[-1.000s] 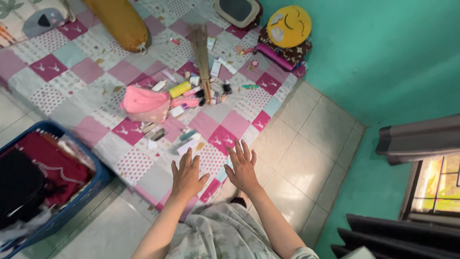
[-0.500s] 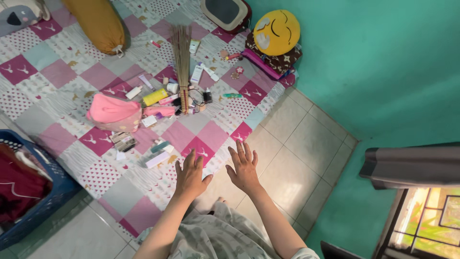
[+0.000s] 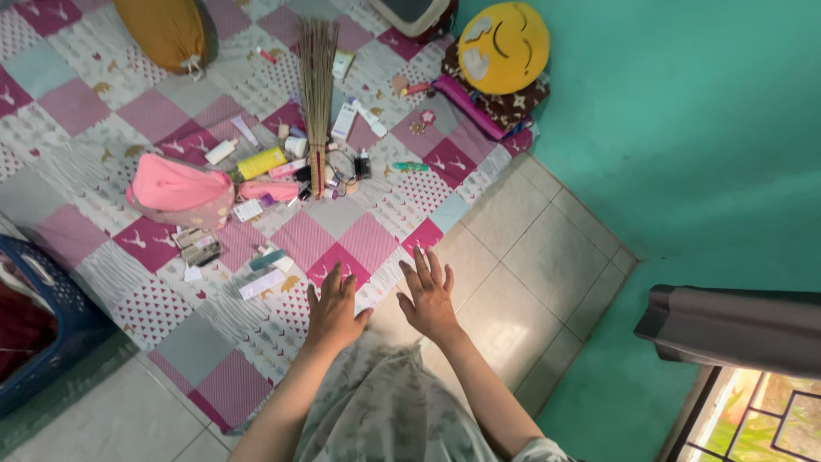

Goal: The person gathers cosmetic jars, a charging cable, and a power bank from a bed, winds the cable by hand, and places the items into a dresser drawer.

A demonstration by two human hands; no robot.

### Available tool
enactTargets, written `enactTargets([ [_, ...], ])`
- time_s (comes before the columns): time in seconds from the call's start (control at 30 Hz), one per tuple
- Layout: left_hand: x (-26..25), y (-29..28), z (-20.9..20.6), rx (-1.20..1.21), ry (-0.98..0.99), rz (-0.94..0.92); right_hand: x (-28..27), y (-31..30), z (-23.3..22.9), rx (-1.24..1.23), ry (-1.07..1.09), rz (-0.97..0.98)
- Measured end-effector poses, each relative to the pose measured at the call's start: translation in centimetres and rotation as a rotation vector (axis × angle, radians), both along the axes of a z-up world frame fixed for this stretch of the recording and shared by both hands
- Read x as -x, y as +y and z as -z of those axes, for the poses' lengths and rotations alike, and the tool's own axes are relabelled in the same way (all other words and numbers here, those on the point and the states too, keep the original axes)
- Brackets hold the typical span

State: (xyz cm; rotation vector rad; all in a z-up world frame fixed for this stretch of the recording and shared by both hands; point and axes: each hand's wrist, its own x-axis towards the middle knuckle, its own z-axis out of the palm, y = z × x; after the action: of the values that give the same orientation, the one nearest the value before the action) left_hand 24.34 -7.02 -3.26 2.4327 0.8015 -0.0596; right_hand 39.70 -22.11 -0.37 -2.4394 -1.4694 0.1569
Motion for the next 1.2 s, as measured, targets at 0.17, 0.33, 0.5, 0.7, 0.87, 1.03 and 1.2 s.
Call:
enactTargets([
  [0.17, -3.1, 2.8, 0.3, 0.005, -0.04, -0.043, -2.9, 3.5, 0.3, 0.049, 0.004, -0.021],
  [0.33, -5.5, 6.1, 0.6, -0.038, -0.116, -0.068, -5.7, 6.8, 1.5, 0.05, 0.021, -0.067],
  [0.5, -7.1, 8.2, 1.6, 0.033, -0.086, -0.092, -7.4, 9.2, 3.9, 0.072, 0.046, -0.109],
  [0.7, -8.9, 8.9, 4.6, 0.058, -0.042, -0.126, -10.3, 11.1, 8.0, 0.075, 0.091, -0.18],
  [0.87, -11.6, 9.6, 8.0, 0.065, 0.023, -0.163, -14.1, 13.4, 12.6, 0.092, 0.145, -0.252],
  [1.03, -14.4, 9.9, 12.4, 0.076, 0.037, -0.253, -17.7, 15.9, 18.2, 0.169, 0.154, -0.336],
  [1.2, -16.9, 10.0, 16.5, 0.179, 0.083, -0.346, -20.9, 18.7, 24.8, 0.269, 0.187, -0.382],
])
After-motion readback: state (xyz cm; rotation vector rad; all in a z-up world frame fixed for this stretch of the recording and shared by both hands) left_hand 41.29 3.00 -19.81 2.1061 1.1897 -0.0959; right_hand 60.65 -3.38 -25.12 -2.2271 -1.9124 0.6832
